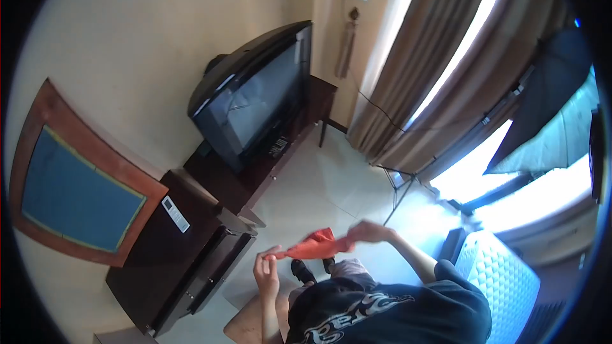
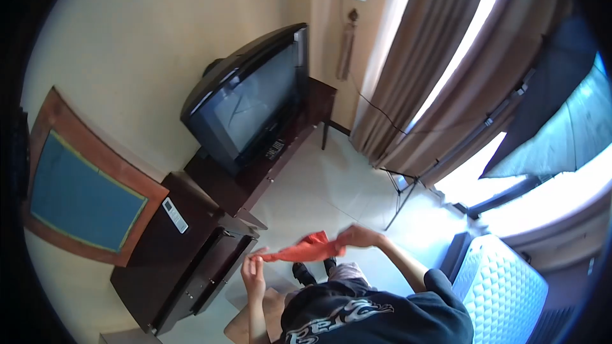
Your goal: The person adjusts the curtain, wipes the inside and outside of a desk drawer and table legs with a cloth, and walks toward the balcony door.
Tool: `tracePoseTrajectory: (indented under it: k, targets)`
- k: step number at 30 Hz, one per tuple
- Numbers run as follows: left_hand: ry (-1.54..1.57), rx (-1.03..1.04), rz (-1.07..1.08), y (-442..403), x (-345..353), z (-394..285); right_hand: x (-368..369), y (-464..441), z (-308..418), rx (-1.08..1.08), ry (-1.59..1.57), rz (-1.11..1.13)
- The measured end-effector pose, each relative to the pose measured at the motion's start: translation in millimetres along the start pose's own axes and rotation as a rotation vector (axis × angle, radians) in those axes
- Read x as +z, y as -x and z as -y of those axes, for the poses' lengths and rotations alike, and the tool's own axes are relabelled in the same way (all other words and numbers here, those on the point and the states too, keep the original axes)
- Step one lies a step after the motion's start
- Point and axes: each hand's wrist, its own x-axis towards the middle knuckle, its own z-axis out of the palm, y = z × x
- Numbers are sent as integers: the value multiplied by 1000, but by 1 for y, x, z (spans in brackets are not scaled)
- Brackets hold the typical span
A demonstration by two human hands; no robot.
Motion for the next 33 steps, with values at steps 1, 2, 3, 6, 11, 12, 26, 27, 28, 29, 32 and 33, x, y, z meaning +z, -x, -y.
tracePoseTrajectory:
  k: [1, 2, 3, 6, 11, 12, 26, 27, 28, 29, 32, 33]
  targets:
    - [-27, 33, 70, -3, 3, -8, 7, 11, 9, 14, 90, -365]
    - [-52, 75, 137, -8, 8, -14, 14, 17, 26, 29, 189, -729]
    - [-77, 126, 207, -14, 12, -19, 20, 23, 31, -65, 469, -832]
    - [91, 126, 289, -21, 38, -30, 27, 59, 46, 93, -183, -266]
    - [390, 74, 319, -36, 91, -29, 55, 65, -35, -7, 31, -925]
    - [414, 18, 319, -38, 102, -30, 57, 69, -23, 55, 44, -961]
    - [60, -114, 650, -35, 238, 16, 48, 53, -4, -63, 109, -644]
    - [175, -149, 639, -39, 242, 9, 42, 53, -7, -34, 113, -653]
    - [283, -192, 628, -43, 244, 5, 39, 53, -8, -2, 106, -664]
    - [333, -235, 585, -51, 245, 2, 34, 52, -9, 70, 89, -669]
    - [657, -356, 601, -84, 237, 4, 6, 52, -4, 139, -122, -688]
    - [625, -348, 548, -93, 242, -3, 0, 46, -11, 106, -217, -695]
